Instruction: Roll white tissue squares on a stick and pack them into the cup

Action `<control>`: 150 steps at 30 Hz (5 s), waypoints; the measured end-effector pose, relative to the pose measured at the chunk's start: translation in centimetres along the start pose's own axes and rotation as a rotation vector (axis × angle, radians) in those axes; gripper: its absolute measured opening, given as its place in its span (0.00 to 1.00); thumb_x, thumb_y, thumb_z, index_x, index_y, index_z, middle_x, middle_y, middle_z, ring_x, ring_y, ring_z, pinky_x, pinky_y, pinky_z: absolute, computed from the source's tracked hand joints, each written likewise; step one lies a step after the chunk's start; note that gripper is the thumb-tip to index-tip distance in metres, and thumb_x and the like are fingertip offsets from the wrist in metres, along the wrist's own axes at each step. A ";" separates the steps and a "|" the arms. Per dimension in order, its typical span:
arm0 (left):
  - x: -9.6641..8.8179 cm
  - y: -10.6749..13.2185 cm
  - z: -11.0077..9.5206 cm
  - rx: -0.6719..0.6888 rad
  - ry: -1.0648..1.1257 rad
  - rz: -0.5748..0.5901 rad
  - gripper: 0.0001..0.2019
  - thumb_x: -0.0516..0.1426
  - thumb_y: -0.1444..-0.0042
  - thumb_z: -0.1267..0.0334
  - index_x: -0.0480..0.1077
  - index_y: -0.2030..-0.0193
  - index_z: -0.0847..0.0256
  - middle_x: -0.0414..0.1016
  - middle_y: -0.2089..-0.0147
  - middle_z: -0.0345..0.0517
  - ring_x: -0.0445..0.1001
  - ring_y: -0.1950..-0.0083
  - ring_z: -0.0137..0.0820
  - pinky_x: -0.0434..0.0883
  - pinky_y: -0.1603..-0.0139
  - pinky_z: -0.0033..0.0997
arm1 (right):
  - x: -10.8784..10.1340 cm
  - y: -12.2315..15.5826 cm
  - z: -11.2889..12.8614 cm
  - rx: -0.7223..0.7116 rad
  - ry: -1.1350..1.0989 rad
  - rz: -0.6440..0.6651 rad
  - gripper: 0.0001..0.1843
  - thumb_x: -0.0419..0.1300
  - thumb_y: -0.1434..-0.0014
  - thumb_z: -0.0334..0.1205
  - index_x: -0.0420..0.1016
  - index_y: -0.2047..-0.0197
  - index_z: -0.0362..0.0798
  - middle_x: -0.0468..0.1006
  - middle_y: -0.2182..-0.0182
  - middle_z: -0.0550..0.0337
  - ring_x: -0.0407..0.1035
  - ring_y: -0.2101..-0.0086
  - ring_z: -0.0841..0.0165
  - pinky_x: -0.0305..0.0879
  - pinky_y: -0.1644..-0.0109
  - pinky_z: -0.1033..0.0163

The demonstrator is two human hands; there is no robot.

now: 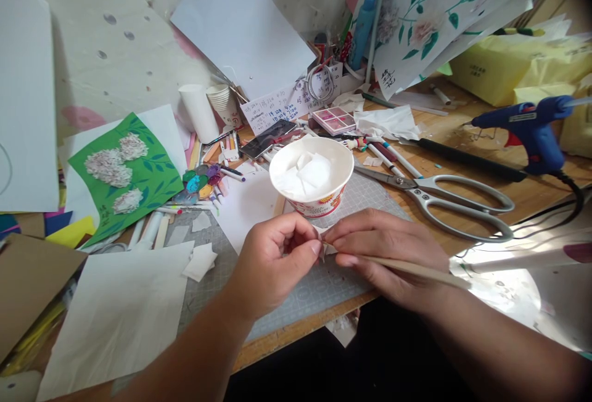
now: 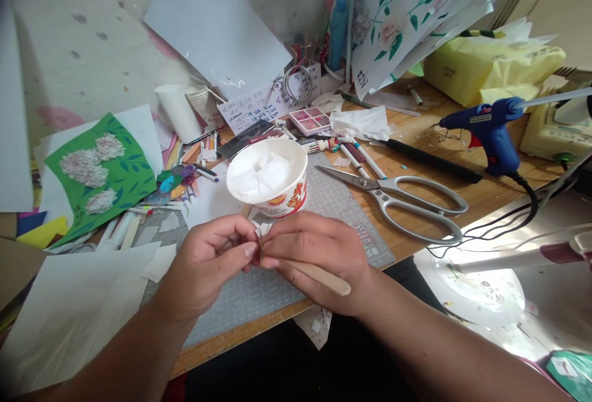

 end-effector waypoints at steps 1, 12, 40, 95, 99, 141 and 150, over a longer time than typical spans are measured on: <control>0.0 0.0 0.0 -0.010 -0.013 -0.013 0.04 0.59 0.49 0.67 0.70 0.73 0.61 0.69 0.77 0.36 0.66 0.75 0.25 0.65 0.74 0.25 | 0.0 0.1 0.0 -0.006 -0.006 0.007 0.05 0.63 0.37 0.27 0.80 0.59 0.41 0.83 0.63 0.48 0.80 0.61 0.68 0.79 0.56 0.68; -0.2 0.0 -0.1 0.044 -0.079 -0.041 0.05 0.57 0.51 0.68 0.68 0.76 0.61 0.67 0.77 0.36 0.64 0.74 0.25 0.63 0.73 0.25 | 0.0 -0.2 0.2 0.004 0.059 -0.003 0.05 0.62 0.36 0.29 0.80 0.59 0.44 0.84 0.64 0.51 0.81 0.63 0.69 0.80 0.58 0.67; -0.6 -0.1 0.1 -0.095 0.097 -0.069 0.04 0.59 0.54 0.68 0.68 0.76 0.61 0.67 0.80 0.34 0.63 0.77 0.24 0.61 0.75 0.24 | 0.0 -0.2 -0.4 0.097 -0.051 -0.166 0.09 0.65 0.40 0.27 0.82 0.58 0.48 0.85 0.67 0.54 0.80 0.65 0.66 0.79 0.61 0.62; 0.6 0.6 -0.5 0.176 -0.277 -0.173 0.06 0.57 0.46 0.69 0.73 0.72 0.61 0.71 0.80 0.37 0.69 0.79 0.26 0.67 0.77 0.23 | 0.4 -0.1 0.3 -0.009 0.079 -0.137 0.04 0.64 0.38 0.28 0.81 0.60 0.42 0.85 0.66 0.49 0.81 0.64 0.68 0.80 0.58 0.67; 0.7 0.5 -0.7 0.185 -0.222 -0.140 0.04 0.58 0.46 0.68 0.73 0.70 0.62 0.72 0.79 0.37 0.70 0.79 0.25 0.68 0.77 0.22 | 0.4 -0.1 0.2 -0.020 0.059 -0.125 0.04 0.63 0.37 0.29 0.80 0.61 0.41 0.85 0.66 0.48 0.82 0.64 0.68 0.79 0.58 0.67; -0.5 0.3 0.3 0.110 -0.034 -0.288 0.05 0.58 0.49 0.68 0.71 0.74 0.60 0.67 0.84 0.33 0.62 0.82 0.22 0.59 0.81 0.20 | 0.1 0.1 0.0 0.034 0.071 -0.173 0.08 0.64 0.40 0.26 0.81 0.59 0.45 0.85 0.66 0.52 0.81 0.66 0.66 0.79 0.62 0.64; -1.8 -0.1 0.4 0.118 0.162 -0.490 0.04 0.60 0.51 0.68 0.71 0.75 0.60 0.67 0.85 0.33 0.60 0.83 0.22 0.57 0.82 0.19 | -2.0 -1.1 -2.0 0.085 0.168 -0.424 0.12 0.67 0.41 0.28 0.83 0.58 0.55 0.85 0.65 0.59 0.79 0.63 0.62 0.77 0.55 0.54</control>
Point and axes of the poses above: each hand's wrist, its own y-axis away from the middle knuckle, its own x-axis out of the palm, z = x × y, the point moved 1 cm from there along -y, towards the middle knuckle
